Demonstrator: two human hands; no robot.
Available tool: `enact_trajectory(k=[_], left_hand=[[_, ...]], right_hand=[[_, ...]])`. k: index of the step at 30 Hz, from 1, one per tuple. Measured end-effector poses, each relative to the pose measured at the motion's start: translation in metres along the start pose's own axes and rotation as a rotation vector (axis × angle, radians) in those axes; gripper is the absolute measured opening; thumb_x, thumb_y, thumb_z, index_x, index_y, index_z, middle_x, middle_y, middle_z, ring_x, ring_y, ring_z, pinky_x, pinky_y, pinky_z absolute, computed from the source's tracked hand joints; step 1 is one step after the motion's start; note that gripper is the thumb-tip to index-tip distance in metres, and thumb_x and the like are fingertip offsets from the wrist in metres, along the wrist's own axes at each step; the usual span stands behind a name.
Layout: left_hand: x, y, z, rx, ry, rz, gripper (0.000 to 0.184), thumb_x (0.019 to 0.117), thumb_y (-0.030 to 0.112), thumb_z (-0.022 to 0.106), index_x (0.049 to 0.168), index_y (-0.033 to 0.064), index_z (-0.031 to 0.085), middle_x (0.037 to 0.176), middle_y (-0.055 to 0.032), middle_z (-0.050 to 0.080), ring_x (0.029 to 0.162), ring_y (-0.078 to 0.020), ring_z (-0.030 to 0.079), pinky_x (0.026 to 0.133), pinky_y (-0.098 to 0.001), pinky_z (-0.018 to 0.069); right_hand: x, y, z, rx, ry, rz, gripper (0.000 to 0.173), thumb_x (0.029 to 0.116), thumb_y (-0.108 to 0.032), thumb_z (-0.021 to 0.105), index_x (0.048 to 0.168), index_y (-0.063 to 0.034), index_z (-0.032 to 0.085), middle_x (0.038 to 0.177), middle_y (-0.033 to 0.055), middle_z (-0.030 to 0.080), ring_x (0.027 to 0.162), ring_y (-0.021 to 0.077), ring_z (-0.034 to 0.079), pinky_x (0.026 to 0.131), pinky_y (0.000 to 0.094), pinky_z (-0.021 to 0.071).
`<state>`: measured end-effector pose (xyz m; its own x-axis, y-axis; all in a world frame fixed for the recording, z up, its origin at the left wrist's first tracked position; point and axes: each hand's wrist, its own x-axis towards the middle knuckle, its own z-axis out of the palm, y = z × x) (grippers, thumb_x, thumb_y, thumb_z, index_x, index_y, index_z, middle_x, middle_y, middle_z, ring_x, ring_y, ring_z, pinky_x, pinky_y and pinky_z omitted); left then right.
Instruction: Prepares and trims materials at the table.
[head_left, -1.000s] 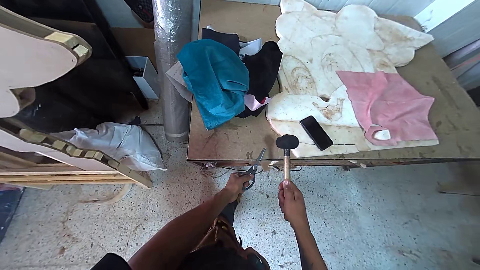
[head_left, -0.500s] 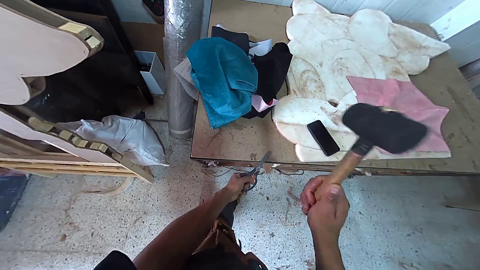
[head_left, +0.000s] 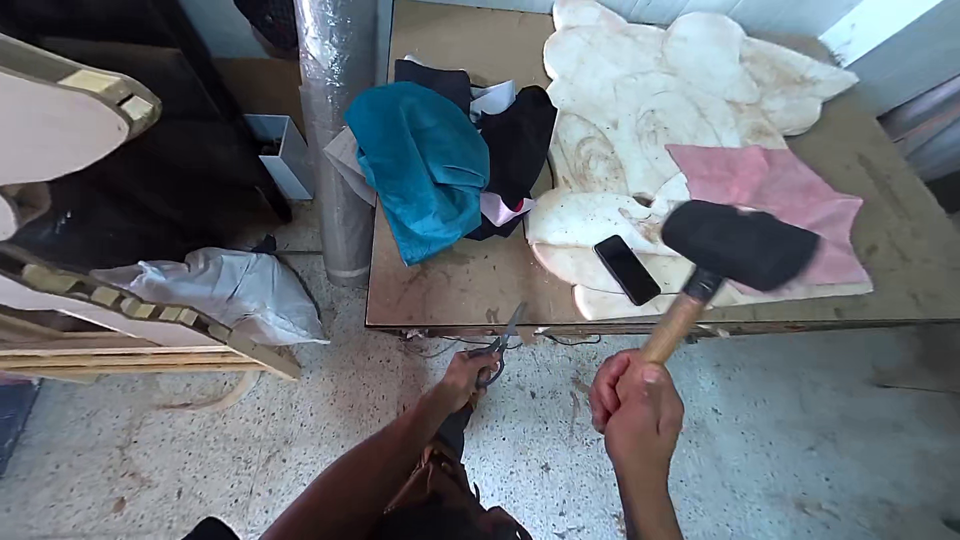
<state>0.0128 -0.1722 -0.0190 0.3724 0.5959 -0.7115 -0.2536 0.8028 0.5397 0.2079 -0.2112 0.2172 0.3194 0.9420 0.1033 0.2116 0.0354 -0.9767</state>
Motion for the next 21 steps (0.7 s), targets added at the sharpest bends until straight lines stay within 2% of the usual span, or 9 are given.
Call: enact_trajectory(k=[2,4,6,8,10,12,14,18,21], left_hand=[[0.0,0.002,-0.002,-0.004,-0.003,-0.007,0.032,0.095,0.036,0.074,0.106,0.0063,0.072,0.075,-0.0062,0.064,0.057,-0.0136,0.055,0.053,-0.0295,0.0501],[-0.004,0.0,-0.002,-0.009,-0.013,-0.017,0.031,0.0956,0.036,0.073,0.105,0.0062,0.071,0.076,-0.0063,0.064,0.057,-0.0136,0.055,0.052,-0.029,0.0498],[-0.01,0.0,-0.001,0.012,-0.028,-0.016,0.032,0.0955,0.036,0.072,0.107,0.0068,0.07,0.079,-0.0061,0.065,0.057,-0.0136,0.056,0.052,-0.029,0.0498],[-0.002,0.024,0.001,0.038,-0.032,0.02,0.032,0.0955,0.036,0.072,0.108,0.0065,0.07,0.079,-0.0053,0.065,0.057,-0.0137,0.056,0.051,-0.0297,0.0497],[-0.014,0.011,0.002,0.052,-0.04,-0.009,0.031,0.0959,0.035,0.071,0.104,0.0056,0.071,0.073,-0.0048,0.062,0.054,-0.0135,0.054,0.05,-0.0293,0.0496],[-0.011,0.02,0.004,0.094,-0.01,0.045,0.031,0.0966,0.035,0.071,0.103,0.0043,0.072,0.068,-0.0056,0.06,0.051,-0.0136,0.052,0.048,-0.0285,0.048],[-0.015,0.024,0.004,0.211,0.075,0.134,0.033,0.0995,0.037,0.067,0.104,0.0049,0.073,0.067,-0.0056,0.062,0.053,-0.0132,0.053,0.05,-0.0275,0.0467],[-0.021,0.03,-0.009,0.672,0.156,0.237,0.055,0.1068,0.057,0.035,0.109,0.0156,0.072,0.088,-0.0022,0.068,0.082,-0.0177,0.065,0.08,-0.0439,0.0554],[-0.038,0.037,-0.012,0.881,0.214,0.26,0.058,0.1062,0.06,0.031,0.116,0.0189,0.071,0.102,-0.0045,0.071,0.097,-0.0202,0.068,0.089,-0.0511,0.0551]], right_hand=[[-0.021,0.051,0.008,-0.085,0.036,-0.013,0.067,0.1011,-0.072,0.033,0.093,-0.0099,0.057,0.059,0.0009,0.047,0.042,0.0158,0.043,0.038,0.0351,0.0423],[-0.057,0.132,0.004,-0.41,-0.045,0.196,0.067,0.1024,-0.068,0.033,0.098,-0.0088,0.064,0.059,0.001,0.05,0.047,0.0179,0.05,0.044,0.0418,0.0476],[-0.065,0.166,-0.009,-0.604,-0.157,0.456,0.067,0.0996,-0.073,0.035,0.101,-0.0139,0.067,0.062,0.0023,0.055,0.052,0.0208,0.057,0.051,0.0469,0.0523],[-0.026,0.145,-0.009,-0.527,-0.188,0.487,0.064,0.1019,-0.069,0.035,0.104,-0.0129,0.067,0.063,0.004,0.055,0.052,0.0223,0.055,0.05,0.0464,0.0519],[-0.029,0.108,-0.018,-0.323,-0.139,0.422,0.056,0.1063,-0.059,0.035,0.102,-0.0099,0.063,0.061,0.0051,0.049,0.045,0.0223,0.048,0.041,0.042,0.0457],[-0.013,0.08,-0.013,-0.131,-0.079,0.309,0.054,0.1076,-0.056,0.034,0.098,-0.009,0.06,0.058,0.0044,0.044,0.041,0.0204,0.041,0.036,0.0374,0.0396],[-0.015,0.068,-0.008,-0.029,-0.055,0.259,0.055,0.1081,-0.055,0.032,0.096,-0.0078,0.058,0.056,0.0043,0.043,0.038,0.0198,0.04,0.034,0.0359,0.0393],[-0.044,0.084,0.008,0.044,-0.045,0.336,0.056,0.1084,-0.056,0.031,0.098,-0.0067,0.057,0.056,0.0053,0.043,0.037,0.0204,0.04,0.033,0.0359,0.0398],[-0.062,0.112,0.022,-0.052,-0.087,0.453,0.056,0.1067,-0.058,0.036,0.099,-0.0078,0.06,0.057,0.0059,0.044,0.039,0.0212,0.041,0.035,0.0374,0.0393]])
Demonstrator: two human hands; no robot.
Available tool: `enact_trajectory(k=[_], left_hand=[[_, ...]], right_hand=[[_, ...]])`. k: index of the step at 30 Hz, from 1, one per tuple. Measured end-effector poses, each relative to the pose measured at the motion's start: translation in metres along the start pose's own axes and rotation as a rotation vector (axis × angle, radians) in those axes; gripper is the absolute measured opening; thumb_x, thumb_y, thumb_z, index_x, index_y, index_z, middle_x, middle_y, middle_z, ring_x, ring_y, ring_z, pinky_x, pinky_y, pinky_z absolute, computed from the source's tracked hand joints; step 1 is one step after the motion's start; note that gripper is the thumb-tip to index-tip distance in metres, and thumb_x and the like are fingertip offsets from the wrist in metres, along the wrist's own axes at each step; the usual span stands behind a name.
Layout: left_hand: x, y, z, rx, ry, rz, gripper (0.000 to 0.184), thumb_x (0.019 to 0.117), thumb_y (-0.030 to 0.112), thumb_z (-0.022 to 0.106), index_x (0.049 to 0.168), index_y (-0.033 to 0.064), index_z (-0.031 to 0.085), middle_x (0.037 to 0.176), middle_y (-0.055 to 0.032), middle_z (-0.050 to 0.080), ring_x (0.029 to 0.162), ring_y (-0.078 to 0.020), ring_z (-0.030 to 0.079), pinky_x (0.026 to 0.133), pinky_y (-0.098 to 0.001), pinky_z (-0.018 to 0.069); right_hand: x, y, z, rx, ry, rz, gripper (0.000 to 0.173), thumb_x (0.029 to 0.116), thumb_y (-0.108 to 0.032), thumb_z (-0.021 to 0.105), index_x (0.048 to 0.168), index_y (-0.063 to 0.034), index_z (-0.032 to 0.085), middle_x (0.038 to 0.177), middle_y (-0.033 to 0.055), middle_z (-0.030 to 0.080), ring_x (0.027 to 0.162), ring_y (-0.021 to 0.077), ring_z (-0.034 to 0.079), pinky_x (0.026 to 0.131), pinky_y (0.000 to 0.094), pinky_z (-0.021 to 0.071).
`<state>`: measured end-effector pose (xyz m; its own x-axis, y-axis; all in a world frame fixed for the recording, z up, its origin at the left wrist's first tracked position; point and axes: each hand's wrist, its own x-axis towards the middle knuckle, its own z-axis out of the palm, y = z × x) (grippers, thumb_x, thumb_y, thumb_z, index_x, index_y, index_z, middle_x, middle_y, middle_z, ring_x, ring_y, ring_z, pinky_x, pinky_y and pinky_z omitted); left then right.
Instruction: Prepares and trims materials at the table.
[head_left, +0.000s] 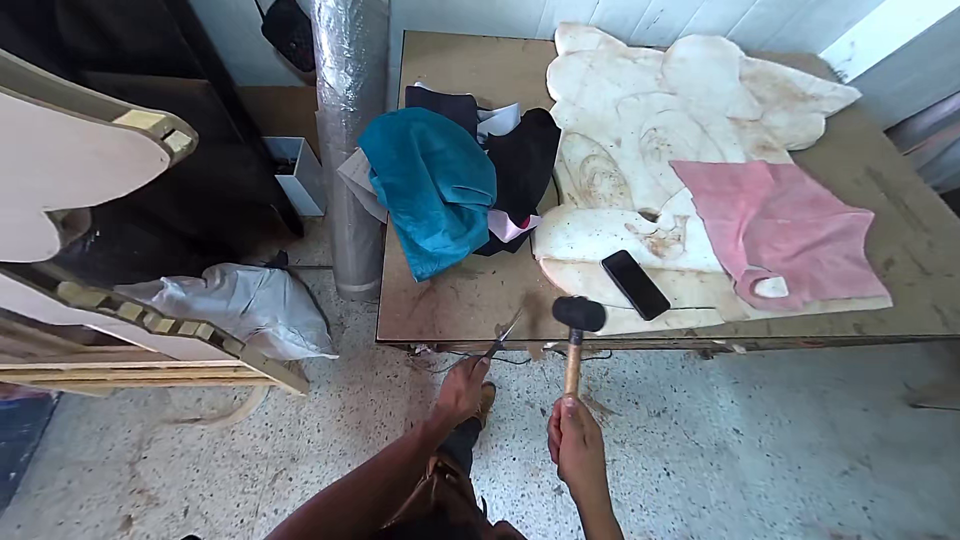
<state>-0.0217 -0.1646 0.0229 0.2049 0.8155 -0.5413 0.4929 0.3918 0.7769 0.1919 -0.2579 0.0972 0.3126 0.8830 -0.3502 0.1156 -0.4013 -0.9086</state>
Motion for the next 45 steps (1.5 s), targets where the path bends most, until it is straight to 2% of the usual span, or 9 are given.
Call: enact_trajectory(k=[3,10,15,21,26,30,34,40,45], left_hand=[[-0.01,0.01,-0.006,0.084,0.021,0.019,0.058,0.1048,0.062,0.035,0.136,0.0235,0.066,0.12,-0.0053,0.07,0.111,-0.0206,0.067,0.098,-0.0509,0.0545],[-0.011,0.013,0.007,-0.009,0.203,0.013,0.07,0.0898,0.048,0.07,0.152,0.0258,0.049,0.13,-0.0052,0.06,0.101,-0.0146,0.069,0.089,-0.0408,0.062],[-0.023,0.01,0.002,0.117,0.138,0.104,0.07,0.0958,0.064,0.055,0.155,0.0286,0.046,0.147,-0.0026,0.053,0.123,-0.0152,0.062,0.101,-0.0443,0.0567],[-0.034,0.001,-0.007,0.314,0.125,0.193,0.064,0.0973,0.055,0.053,0.157,0.0368,0.04,0.156,0.0096,0.049,0.14,-0.0094,0.05,0.113,-0.0423,0.0481],[-0.022,-0.008,-0.028,0.014,0.254,0.247,0.054,0.0896,0.038,0.075,0.139,0.0227,0.059,0.133,-0.0011,0.06,0.122,-0.0138,0.061,0.1,-0.0402,0.0588],[0.017,-0.007,-0.025,-0.622,-0.326,-0.209,0.053,0.0974,0.033,0.071,0.137,0.0014,0.053,0.119,-0.0222,0.071,0.099,-0.0358,0.075,0.086,-0.0496,0.0643],[0.043,-0.009,-0.025,-0.726,-0.631,-0.264,0.042,0.1025,0.034,0.062,0.127,-0.0002,0.062,0.119,-0.0211,0.07,0.104,-0.0363,0.072,0.091,-0.0495,0.0611],[0.032,0.001,0.012,-0.744,-0.459,-0.238,0.039,0.1004,0.026,0.068,0.125,-0.0038,0.061,0.11,-0.0233,0.073,0.099,-0.0389,0.074,0.087,-0.0524,0.0633],[0.031,-0.004,0.019,-0.78,-0.414,-0.242,0.039,0.1003,0.028,0.068,0.119,-0.0057,0.064,0.106,-0.023,0.073,0.095,-0.0382,0.075,0.085,-0.0522,0.0637]], right_hand=[[0.013,0.022,0.011,-0.212,-0.018,0.104,0.058,0.1023,-0.066,0.041,0.099,-0.0136,0.065,0.06,0.0042,0.049,0.045,0.0211,0.047,0.041,0.0402,0.0437],[0.023,0.069,0.026,-0.351,-0.026,0.138,0.061,0.1004,-0.072,0.036,0.097,-0.0179,0.065,0.06,0.001,0.052,0.048,0.0192,0.051,0.045,0.0405,0.0478],[0.014,0.078,0.026,-0.375,-0.002,0.153,0.063,0.0995,-0.074,0.034,0.096,-0.0182,0.064,0.06,0.0002,0.053,0.049,0.0183,0.053,0.046,0.0404,0.0491],[0.015,0.093,0.029,-0.398,0.019,0.15,0.06,0.1001,-0.072,0.035,0.097,-0.0197,0.064,0.06,-0.0007,0.052,0.049,0.0174,0.053,0.046,0.0398,0.0493],[0.02,0.095,0.025,-0.417,0.021,0.129,0.061,0.0993,-0.074,0.035,0.095,-0.0197,0.062,0.059,-0.0012,0.051,0.048,0.017,0.052,0.047,0.0397,0.0491],[0.026,0.093,0.018,-0.417,-0.019,0.148,0.062,0.0987,-0.074,0.036,0.097,-0.0192,0.064,0.061,-0.0006,0.052,0.051,0.0177,0.054,0.05,0.041,0.0504],[0.037,0.084,0.006,-0.429,-0.073,0.148,0.061,0.0986,-0.074,0.037,0.096,-0.0195,0.063,0.062,-0.0001,0.052,0.052,0.0177,0.054,0.05,0.0404,0.0496],[0.047,0.066,-0.013,-0.313,-0.178,0.232,0.061,0.1003,-0.071,0.039,0.099,-0.0154,0.063,0.062,0.0031,0.051,0.048,0.0194,0.049,0.044,0.0383,0.0451],[0.021,-0.057,-0.023,-0.138,-0.086,-0.044,0.059,0.1066,-0.058,0.034,0.104,-0.0079,0.065,0.061,0.0063,0.05,0.045,0.022,0.047,0.041,0.0399,0.0449]])
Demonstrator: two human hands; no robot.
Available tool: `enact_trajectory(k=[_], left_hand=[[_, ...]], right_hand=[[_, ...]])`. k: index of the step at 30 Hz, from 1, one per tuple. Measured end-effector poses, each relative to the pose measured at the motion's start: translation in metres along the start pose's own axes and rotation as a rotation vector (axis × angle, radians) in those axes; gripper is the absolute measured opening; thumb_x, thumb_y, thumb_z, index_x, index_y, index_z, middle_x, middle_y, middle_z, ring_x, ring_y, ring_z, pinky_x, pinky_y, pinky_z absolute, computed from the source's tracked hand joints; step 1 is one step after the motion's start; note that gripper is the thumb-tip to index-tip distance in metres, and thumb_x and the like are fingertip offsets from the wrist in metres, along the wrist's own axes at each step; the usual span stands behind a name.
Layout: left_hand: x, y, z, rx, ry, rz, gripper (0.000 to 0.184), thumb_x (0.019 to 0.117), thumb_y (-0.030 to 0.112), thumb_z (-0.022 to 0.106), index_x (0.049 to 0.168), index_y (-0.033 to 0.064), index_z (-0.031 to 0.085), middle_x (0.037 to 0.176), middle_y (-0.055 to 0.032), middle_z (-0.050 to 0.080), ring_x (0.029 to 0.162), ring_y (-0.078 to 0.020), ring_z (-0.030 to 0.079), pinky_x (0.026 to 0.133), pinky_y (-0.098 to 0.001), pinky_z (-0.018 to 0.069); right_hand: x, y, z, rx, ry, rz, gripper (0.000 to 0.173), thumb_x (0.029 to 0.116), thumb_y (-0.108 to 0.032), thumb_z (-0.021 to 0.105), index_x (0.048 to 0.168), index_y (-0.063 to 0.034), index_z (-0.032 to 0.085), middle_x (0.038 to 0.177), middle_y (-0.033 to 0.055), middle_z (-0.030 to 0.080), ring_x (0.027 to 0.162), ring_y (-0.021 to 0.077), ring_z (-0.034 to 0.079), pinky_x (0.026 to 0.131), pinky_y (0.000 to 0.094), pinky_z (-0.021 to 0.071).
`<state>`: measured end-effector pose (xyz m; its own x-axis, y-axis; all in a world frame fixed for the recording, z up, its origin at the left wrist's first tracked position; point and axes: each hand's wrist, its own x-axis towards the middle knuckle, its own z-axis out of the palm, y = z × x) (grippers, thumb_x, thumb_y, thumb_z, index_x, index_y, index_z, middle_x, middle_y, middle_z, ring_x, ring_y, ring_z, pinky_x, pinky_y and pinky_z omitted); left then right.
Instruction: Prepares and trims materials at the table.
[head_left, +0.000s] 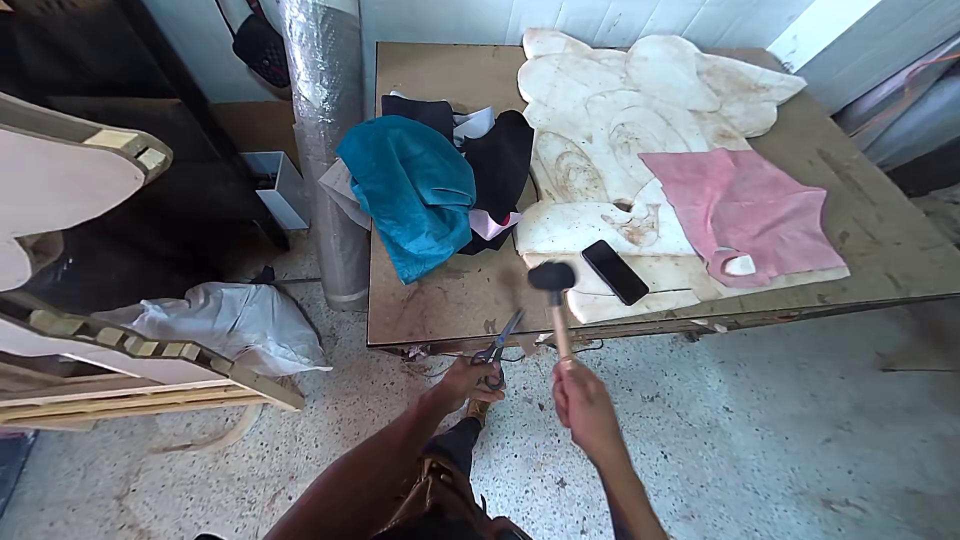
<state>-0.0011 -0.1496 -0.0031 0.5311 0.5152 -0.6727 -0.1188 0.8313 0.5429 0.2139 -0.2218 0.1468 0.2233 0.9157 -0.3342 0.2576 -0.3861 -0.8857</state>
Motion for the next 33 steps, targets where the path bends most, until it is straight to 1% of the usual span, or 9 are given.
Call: enact_trajectory(k=[3,6,10,12,16,21,24,27,33], left_hand=[[-0.007,0.0,0.004,0.009,0.057,-0.006,0.039,0.1004,0.03,0.068,0.115,-0.0056,0.065,0.102,-0.0218,0.074,0.088,-0.0361,0.076,0.08,-0.0494,0.0651],[-0.006,-0.001,0.01,-0.01,0.095,-0.001,0.04,0.0997,0.031,0.069,0.113,-0.0064,0.066,0.101,-0.0227,0.074,0.086,-0.0362,0.076,0.078,-0.0483,0.0657],[-0.008,-0.01,0.016,-0.013,0.164,0.033,0.04,0.0997,0.031,0.069,0.113,-0.0071,0.063,0.094,-0.0236,0.074,0.079,-0.0359,0.076,0.072,-0.0474,0.0664],[-0.007,-0.006,0.02,0.013,0.194,0.058,0.043,0.1,0.034,0.068,0.115,-0.0058,0.061,0.09,-0.023,0.074,0.073,-0.0348,0.076,0.068,-0.0462,0.0661],[-0.007,-0.013,0.021,0.032,0.207,0.039,0.045,0.1006,0.037,0.067,0.117,-0.0055,0.062,0.089,-0.0231,0.074,0.073,-0.0341,0.076,0.068,-0.0456,0.066],[0.0,-0.013,0.017,0.056,0.216,0.063,0.046,0.1005,0.037,0.067,0.115,-0.0062,0.061,0.091,-0.0234,0.074,0.072,-0.0331,0.076,0.067,-0.0435,0.066],[0.002,-0.012,0.018,0.043,0.223,0.057,0.048,0.0999,0.039,0.068,0.116,-0.0065,0.061,0.092,-0.0242,0.074,0.072,-0.0339,0.076,0.067,-0.0439,0.066],[-0.003,-0.013,0.024,0.058,0.221,0.058,0.048,0.0999,0.04,0.067,0.114,-0.0059,0.062,0.088,-0.0234,0.074,0.07,-0.0345,0.075,0.065,-0.0455,0.066],[-0.021,-0.005,0.003,-0.006,0.146,0.089,0.052,0.1004,0.042,0.065,0.119,-0.0054,0.059,0.089,-0.0228,0.072,0.072,-0.0342,0.074,0.066,-0.0467,0.0645]], right_hand=[[-0.023,-0.083,-0.013,0.134,0.154,-0.32,0.063,0.1046,-0.065,0.032,0.099,-0.0097,0.06,0.057,0.0051,0.048,0.04,0.0212,0.046,0.036,0.0377,0.0454],[-0.018,-0.081,-0.007,0.171,0.297,-0.487,0.064,0.102,-0.071,0.032,0.096,-0.0121,0.056,0.057,0.002,0.046,0.039,0.0178,0.043,0.035,0.0359,0.0431],[-0.006,0.089,0.023,-0.27,0.203,-0.034,0.066,0.1027,-0.068,0.031,0.107,-0.0109,0.065,0.065,0.0025,0.055,0.054,0.02,0.056,0.052,0.046,0.052],[0.006,0.118,0.018,-0.33,0.143,0.158,0.065,0.1015,-0.07,0.034,0.106,-0.0135,0.066,0.065,0.0031,0.057,0.054,0.0214,0.057,0.052,0.0469,0.0526],[0.008,0.068,-0.005,-0.178,0.11,0.147,0.058,0.1044,-0.063,0.035,0.1,-0.0127,0.065,0.062,0.0039,0.052,0.049,0.0217,0.051,0.045,0.0428,0.0468],[-0.01,-0.057,-0.015,0.151,0.246,-0.31,0.056,0.107,-0.058,0.034,0.099,-0.0088,0.058,0.058,0.0037,0.048,0.04,0.0198,0.045,0.036,0.0368,0.0446],[-0.005,-0.018,0.007,-0.034,0.39,-0.321,0.064,0.1046,-0.065,0.033,0.101,-0.0057,0.058,0.061,0.0024,0.048,0.045,0.0178,0.047,0.041,0.0381,0.045],[0.003,0.078,0.024,-0.563,0.166,0.097,0.069,0.1,-0.073,0.031,0.102,-0.0127,0.064,0.068,0.0062,0.059,0.062,0.0254,0.063,0.059,0.0514,0.0544],[0.038,0.046,0.031,-0.421,0.149,0.135,0.061,0.0999,-0.072,0.035,0.101,-0.0189,0.066,0.067,0.0018,0.057,0.06,0.0217,0.06,0.057,0.0489,0.0524]])
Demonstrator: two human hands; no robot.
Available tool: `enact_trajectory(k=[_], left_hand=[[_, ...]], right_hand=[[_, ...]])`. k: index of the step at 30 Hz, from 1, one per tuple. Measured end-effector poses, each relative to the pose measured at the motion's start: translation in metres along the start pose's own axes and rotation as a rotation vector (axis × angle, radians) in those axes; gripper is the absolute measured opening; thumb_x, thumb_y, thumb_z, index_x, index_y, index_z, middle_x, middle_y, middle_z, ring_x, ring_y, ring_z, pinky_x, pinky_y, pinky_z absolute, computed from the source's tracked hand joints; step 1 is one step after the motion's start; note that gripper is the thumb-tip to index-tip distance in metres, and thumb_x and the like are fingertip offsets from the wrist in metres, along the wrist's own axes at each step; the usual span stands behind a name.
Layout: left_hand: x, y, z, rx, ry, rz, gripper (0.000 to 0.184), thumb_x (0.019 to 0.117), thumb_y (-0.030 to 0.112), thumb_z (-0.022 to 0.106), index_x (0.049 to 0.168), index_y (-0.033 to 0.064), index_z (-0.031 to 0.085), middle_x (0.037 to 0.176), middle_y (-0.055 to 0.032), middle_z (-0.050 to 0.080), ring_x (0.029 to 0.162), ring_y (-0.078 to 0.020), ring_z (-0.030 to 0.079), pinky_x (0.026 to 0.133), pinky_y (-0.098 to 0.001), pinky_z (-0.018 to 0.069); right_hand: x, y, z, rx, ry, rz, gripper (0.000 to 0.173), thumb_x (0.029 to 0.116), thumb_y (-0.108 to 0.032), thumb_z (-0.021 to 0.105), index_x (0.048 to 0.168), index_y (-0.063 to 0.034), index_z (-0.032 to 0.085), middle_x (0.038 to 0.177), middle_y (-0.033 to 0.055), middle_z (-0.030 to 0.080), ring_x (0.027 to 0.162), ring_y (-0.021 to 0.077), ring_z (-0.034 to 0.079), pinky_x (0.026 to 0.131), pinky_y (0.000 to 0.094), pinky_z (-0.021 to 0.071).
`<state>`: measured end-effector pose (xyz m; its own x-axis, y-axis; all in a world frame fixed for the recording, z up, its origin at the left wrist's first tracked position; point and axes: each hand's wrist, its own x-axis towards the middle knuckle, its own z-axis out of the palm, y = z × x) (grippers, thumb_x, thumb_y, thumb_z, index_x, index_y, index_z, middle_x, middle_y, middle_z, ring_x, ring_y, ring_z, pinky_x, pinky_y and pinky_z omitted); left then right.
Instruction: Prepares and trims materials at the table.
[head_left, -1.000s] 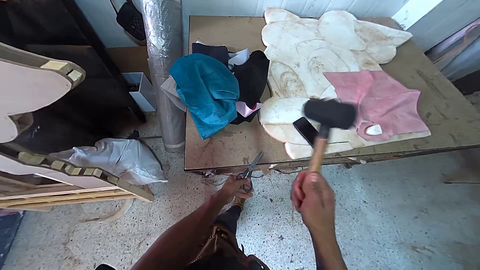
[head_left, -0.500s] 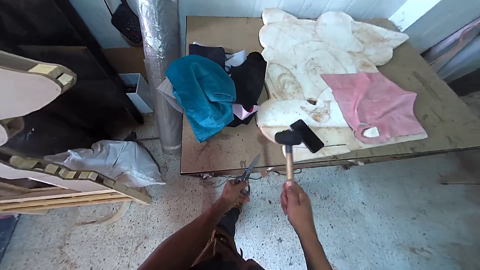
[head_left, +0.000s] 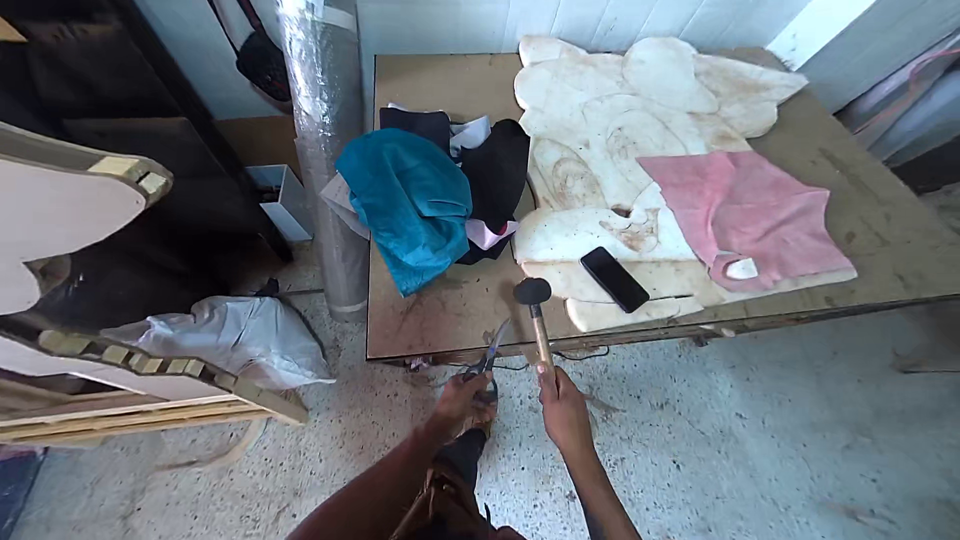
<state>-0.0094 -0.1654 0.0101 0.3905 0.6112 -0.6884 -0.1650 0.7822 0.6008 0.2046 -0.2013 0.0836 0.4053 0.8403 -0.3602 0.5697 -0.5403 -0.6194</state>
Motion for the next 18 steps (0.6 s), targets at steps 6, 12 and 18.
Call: enact_trajectory(k=[6,12,18], left_hand=[[-0.085,0.023,-0.03,-0.152,-0.094,0.125,0.054,0.0867,0.043,0.08,0.114,0.003,0.056,0.076,-0.0113,0.064,0.056,-0.0221,0.066,0.05,-0.0361,0.0587],[-0.161,0.054,-0.007,-0.292,-0.234,0.29,0.054,0.092,0.037,0.076,0.131,0.009,0.05,0.075,-0.0097,0.06,0.05,-0.0189,0.061,0.043,-0.0318,0.0551],[-0.2,0.059,0.021,-0.55,-0.566,0.335,0.045,0.101,0.041,0.064,0.134,0.013,0.052,0.066,-0.0056,0.059,0.05,-0.016,0.061,0.047,-0.0293,0.0549]], right_hand=[[0.046,-0.026,0.025,-0.098,0.035,-0.071,0.044,0.1046,-0.048,0.05,0.14,-0.0225,0.058,0.094,0.01,0.071,0.086,0.03,0.069,0.078,0.058,0.0563],[0.063,-0.034,0.059,0.123,0.041,-0.181,0.046,0.0999,-0.033,0.063,0.143,-0.0166,0.059,0.121,0.0149,0.064,0.109,0.0305,0.064,0.094,0.0554,0.0541],[0.046,-0.011,0.071,0.193,0.012,-0.169,0.034,0.0983,-0.034,0.062,0.128,-0.0187,0.07,0.119,0.0053,0.067,0.104,0.0164,0.068,0.093,0.041,0.0588]])
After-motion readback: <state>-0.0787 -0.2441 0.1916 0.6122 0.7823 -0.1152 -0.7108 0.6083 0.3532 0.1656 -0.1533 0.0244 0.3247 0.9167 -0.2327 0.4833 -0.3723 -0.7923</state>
